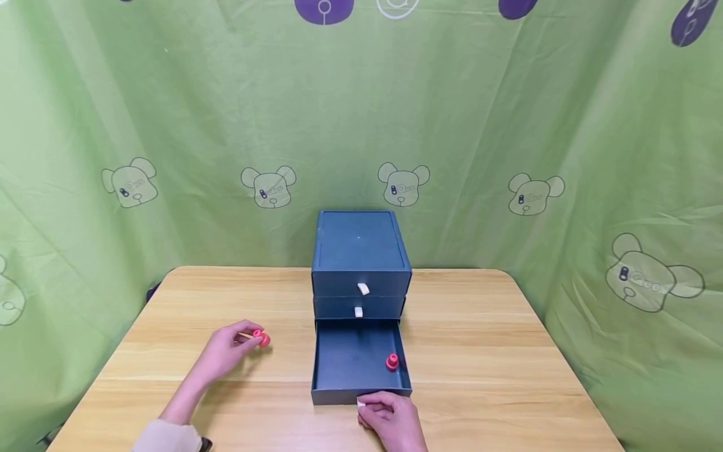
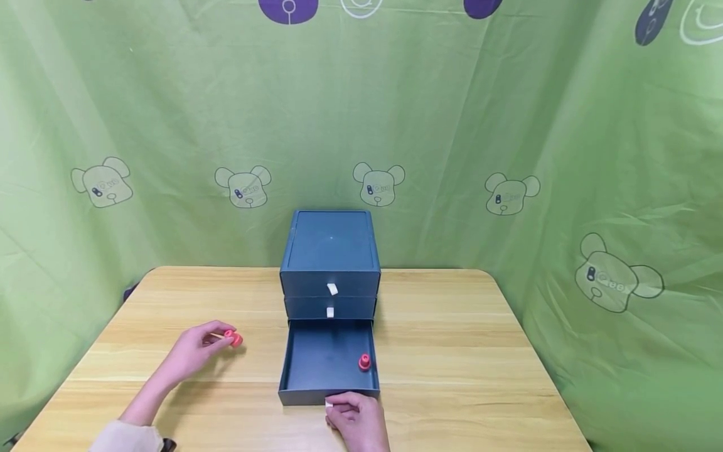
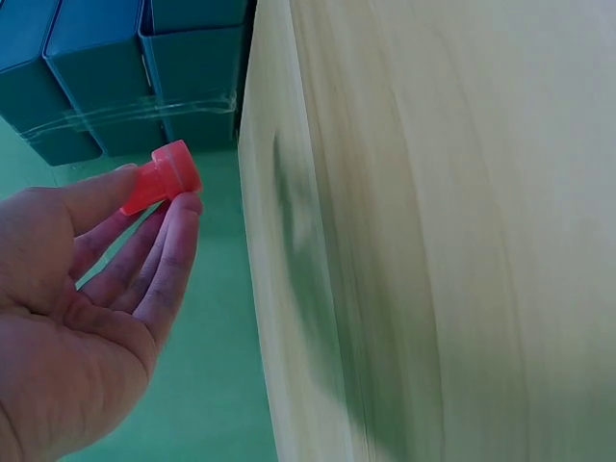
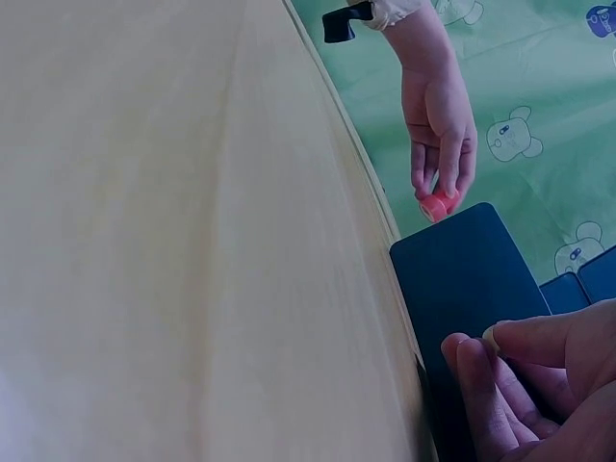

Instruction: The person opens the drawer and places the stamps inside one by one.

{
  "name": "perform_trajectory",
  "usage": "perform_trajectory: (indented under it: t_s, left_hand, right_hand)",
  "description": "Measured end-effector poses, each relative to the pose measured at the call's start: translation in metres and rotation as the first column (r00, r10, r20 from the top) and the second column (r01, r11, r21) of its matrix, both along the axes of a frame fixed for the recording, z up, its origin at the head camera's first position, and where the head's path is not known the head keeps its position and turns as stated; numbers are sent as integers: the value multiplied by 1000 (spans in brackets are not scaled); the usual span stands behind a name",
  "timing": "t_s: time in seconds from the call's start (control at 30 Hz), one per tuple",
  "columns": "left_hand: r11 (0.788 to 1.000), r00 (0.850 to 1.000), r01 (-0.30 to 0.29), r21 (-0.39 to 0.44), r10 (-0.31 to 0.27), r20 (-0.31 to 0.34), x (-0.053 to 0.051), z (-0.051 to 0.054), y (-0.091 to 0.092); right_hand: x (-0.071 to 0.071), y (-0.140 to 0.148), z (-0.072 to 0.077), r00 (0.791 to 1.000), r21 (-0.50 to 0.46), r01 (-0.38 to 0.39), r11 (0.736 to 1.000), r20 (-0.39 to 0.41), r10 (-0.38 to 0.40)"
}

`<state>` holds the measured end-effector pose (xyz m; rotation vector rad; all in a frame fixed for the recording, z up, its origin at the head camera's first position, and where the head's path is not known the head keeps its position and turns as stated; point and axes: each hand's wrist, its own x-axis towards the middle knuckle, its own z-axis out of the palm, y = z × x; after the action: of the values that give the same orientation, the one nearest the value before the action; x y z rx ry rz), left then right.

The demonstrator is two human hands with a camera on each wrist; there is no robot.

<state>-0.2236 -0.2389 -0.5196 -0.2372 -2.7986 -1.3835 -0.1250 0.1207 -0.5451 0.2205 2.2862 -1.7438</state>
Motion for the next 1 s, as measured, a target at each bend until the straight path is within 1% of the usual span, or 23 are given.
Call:
perform_trajectory:
  t_s: [0.23,0.5,0.77,1.0]
  left_hand:
    - [1000,1000,15,17,-15,12,-1,0,8]
    - [998,999,44,41,-44,-5,0,8,25]
    - [992,993,112,61,-110,-38,-2,14,45]
    - [981,985,168,102,-163,-54,-6,17,61]
  right_hand:
    - [0,-1,-1,1000,2,7,1000,6,-7]
    - [-1,-1,0,1000,5,9,1000,0,-9]
    - [-1,-1,0,1000,-4,10,1000,7,-10]
    - [-1,0,0,1000,-14,7,1000,10,-7]
